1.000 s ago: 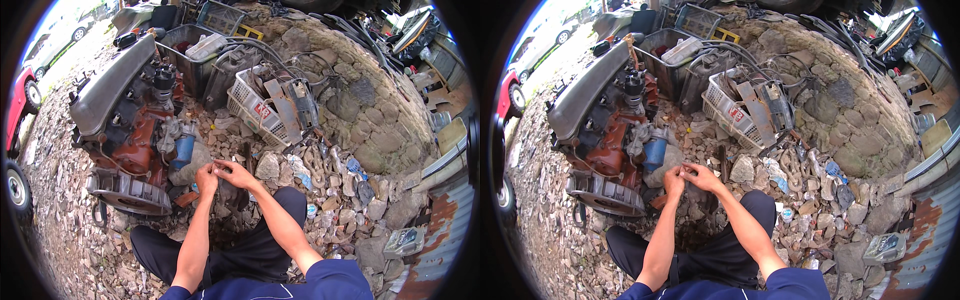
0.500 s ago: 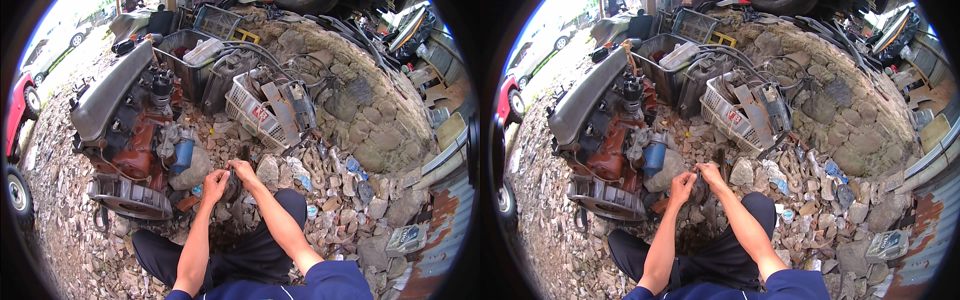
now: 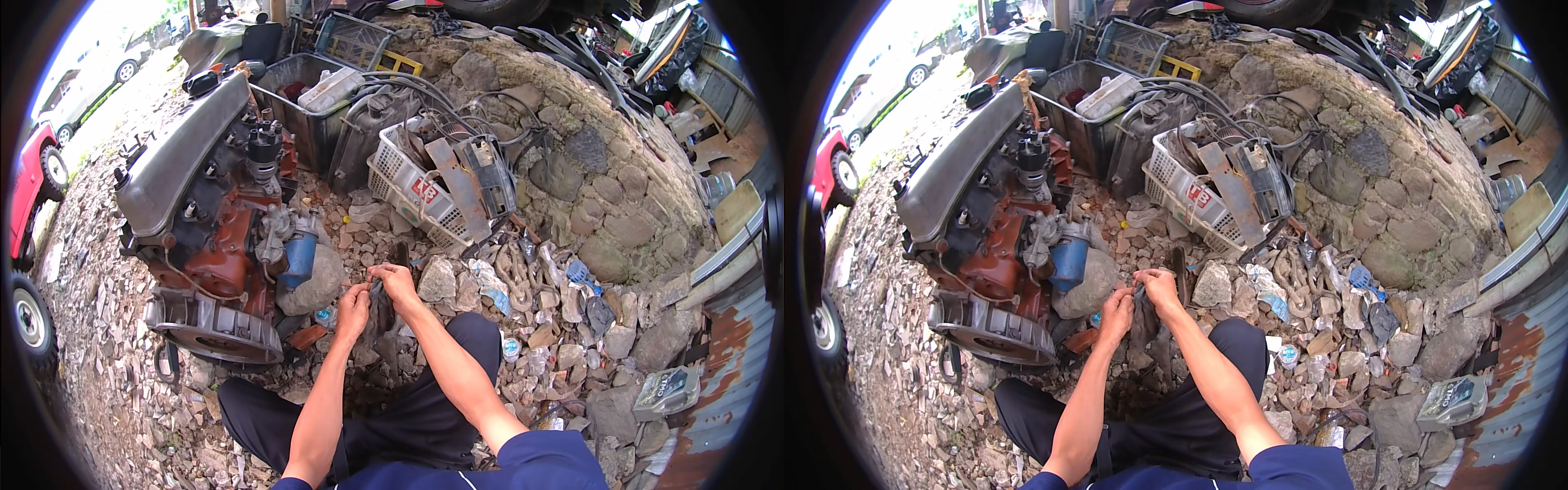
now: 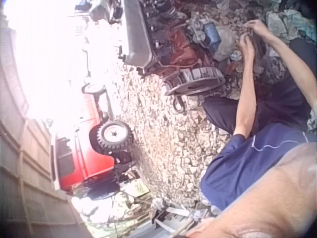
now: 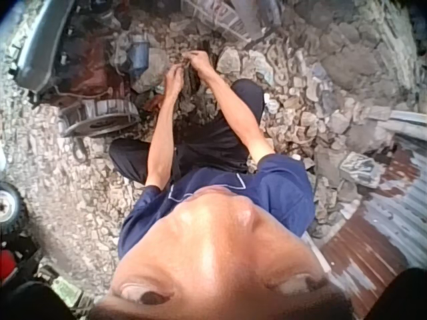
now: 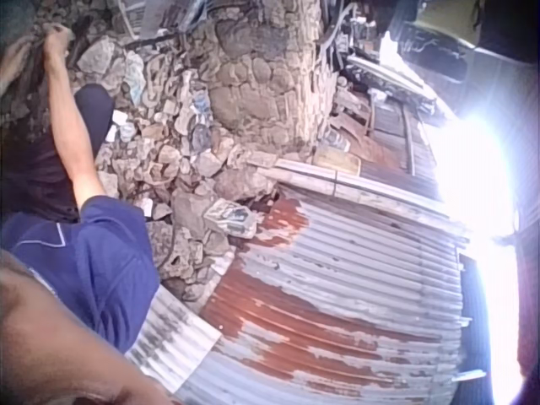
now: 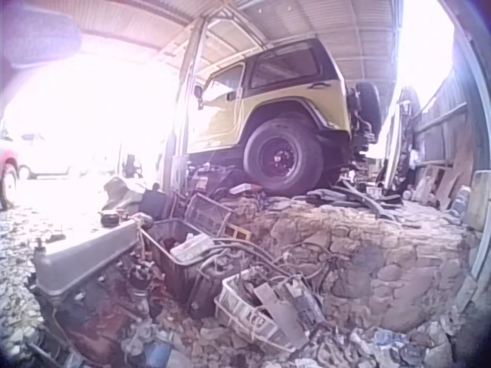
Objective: The person handles and removes parts of an engine block, including a rocker cover and wiring, using their hands and a cloth while it sits on the ground.
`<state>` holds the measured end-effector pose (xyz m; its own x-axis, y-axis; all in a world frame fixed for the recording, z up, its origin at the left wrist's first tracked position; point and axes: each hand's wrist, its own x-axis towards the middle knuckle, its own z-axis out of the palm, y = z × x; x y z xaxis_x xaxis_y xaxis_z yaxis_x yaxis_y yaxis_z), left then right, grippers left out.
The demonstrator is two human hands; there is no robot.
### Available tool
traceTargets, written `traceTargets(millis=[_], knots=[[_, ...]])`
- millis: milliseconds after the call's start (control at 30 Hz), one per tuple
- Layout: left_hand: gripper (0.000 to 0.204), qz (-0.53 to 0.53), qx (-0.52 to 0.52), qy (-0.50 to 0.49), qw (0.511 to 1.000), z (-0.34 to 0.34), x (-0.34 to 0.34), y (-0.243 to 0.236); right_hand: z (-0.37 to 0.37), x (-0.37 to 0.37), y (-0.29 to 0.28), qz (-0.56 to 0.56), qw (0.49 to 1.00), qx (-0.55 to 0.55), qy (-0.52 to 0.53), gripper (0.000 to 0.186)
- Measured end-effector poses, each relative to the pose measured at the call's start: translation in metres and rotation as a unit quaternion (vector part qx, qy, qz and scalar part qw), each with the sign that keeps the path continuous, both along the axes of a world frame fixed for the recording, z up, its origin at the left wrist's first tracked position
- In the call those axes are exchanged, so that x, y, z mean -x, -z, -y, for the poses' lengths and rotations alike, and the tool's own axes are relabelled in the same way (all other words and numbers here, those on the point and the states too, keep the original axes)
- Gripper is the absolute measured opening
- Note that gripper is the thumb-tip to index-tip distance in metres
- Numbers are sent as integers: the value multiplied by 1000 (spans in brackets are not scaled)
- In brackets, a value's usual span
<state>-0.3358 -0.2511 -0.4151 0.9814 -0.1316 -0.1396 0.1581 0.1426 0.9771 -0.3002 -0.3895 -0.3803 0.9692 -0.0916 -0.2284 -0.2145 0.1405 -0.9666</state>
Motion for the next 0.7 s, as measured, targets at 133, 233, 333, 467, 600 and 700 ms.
traceTargets(millis=[133, 233, 333, 467, 600, 700], knots=[[20, 177, -188, -58, 964, -1, 0, 2, -8, -1, -1, -2, 999, 42, 31, 26], [24, 173, -218, -58, 959, -3, 4, -2, -6, -2, -3, -25, 998, 31, 49, 40], [30, 160, -245, -63, 954, -4, 16, -15, -6, 0, -9, -33, 997, 6, 63, 54], [43, 35, -207, 21, 978, -29, 27, 13, -4, -1, -19, -29, 997, 35, 60, 57], [47, 93, -205, 35, 974, -34, 49, 19, 9, -4, -11, -62, 996, 62, 29, 57], [47, 98, -217, 31, 971, -41, 60, 23, -1, -2, -6, -88, 993, 83, 16, 56]])
